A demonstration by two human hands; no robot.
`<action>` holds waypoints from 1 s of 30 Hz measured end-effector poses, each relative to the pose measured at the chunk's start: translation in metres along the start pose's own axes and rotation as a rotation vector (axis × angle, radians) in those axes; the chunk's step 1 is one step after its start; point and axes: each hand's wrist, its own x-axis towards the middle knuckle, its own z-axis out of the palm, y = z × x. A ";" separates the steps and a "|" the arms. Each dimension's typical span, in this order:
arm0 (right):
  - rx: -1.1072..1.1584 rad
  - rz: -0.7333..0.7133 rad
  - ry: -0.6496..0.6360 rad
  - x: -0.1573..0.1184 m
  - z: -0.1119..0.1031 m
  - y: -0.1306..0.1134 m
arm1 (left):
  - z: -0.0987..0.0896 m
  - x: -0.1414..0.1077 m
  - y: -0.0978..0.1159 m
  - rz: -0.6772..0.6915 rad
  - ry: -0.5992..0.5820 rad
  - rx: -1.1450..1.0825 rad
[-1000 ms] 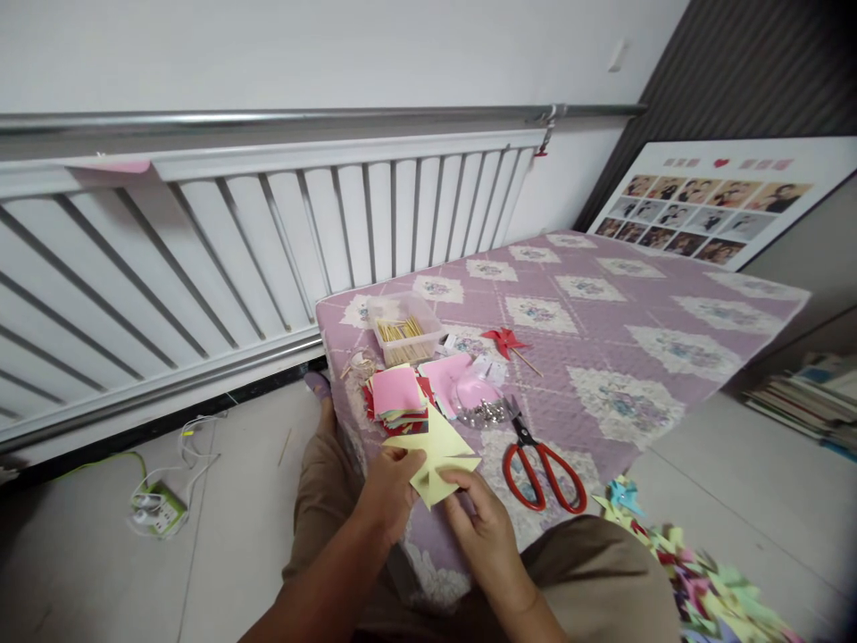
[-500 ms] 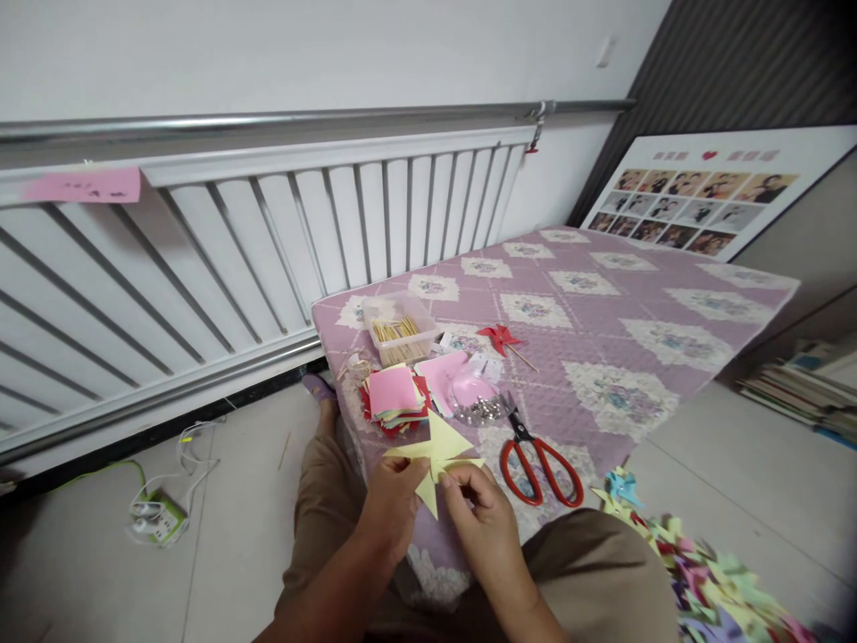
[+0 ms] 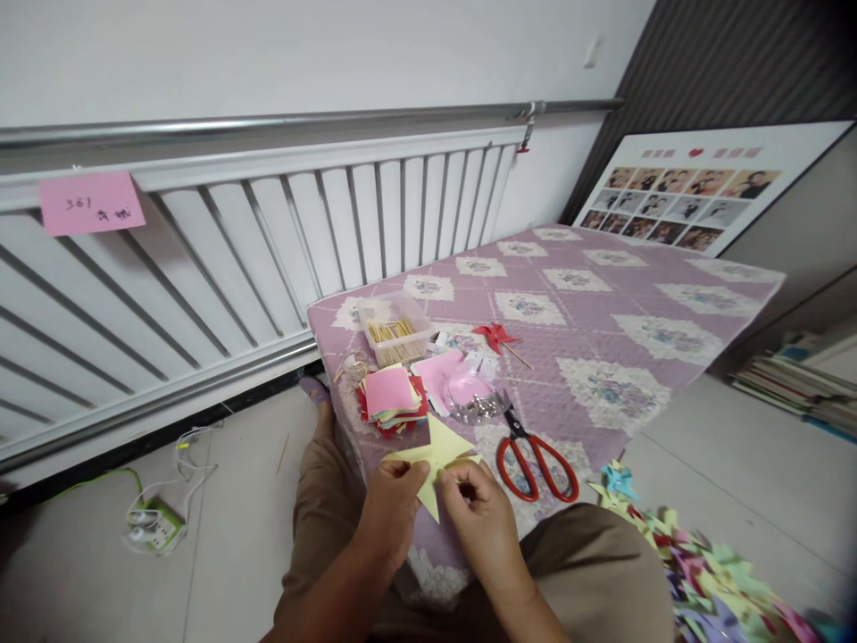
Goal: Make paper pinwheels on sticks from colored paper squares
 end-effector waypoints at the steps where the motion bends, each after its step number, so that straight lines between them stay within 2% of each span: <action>1: 0.000 -0.002 0.003 0.000 0.000 0.000 | -0.001 0.000 -0.001 -0.007 -0.007 -0.029; 4: 0.008 -0.005 0.012 0.000 0.001 0.000 | -0.003 0.000 -0.004 -0.021 -0.010 -0.095; 10: 0.024 0.016 0.004 -0.001 0.001 0.001 | -0.005 0.000 -0.007 -0.002 0.042 -0.031; 18: 0.059 0.044 -0.047 -0.007 0.000 -0.005 | -0.005 0.002 0.000 -0.016 0.107 0.020; 22: 0.127 0.105 -0.026 -0.009 -0.013 0.002 | -0.017 0.014 0.006 0.011 0.082 0.019; 26: 0.107 0.069 0.034 -0.001 -0.031 0.017 | -0.032 0.025 0.019 0.010 0.006 0.129; 30: 0.021 -0.053 -0.095 0.008 -0.045 0.014 | -0.038 0.027 0.035 -0.011 -0.114 0.277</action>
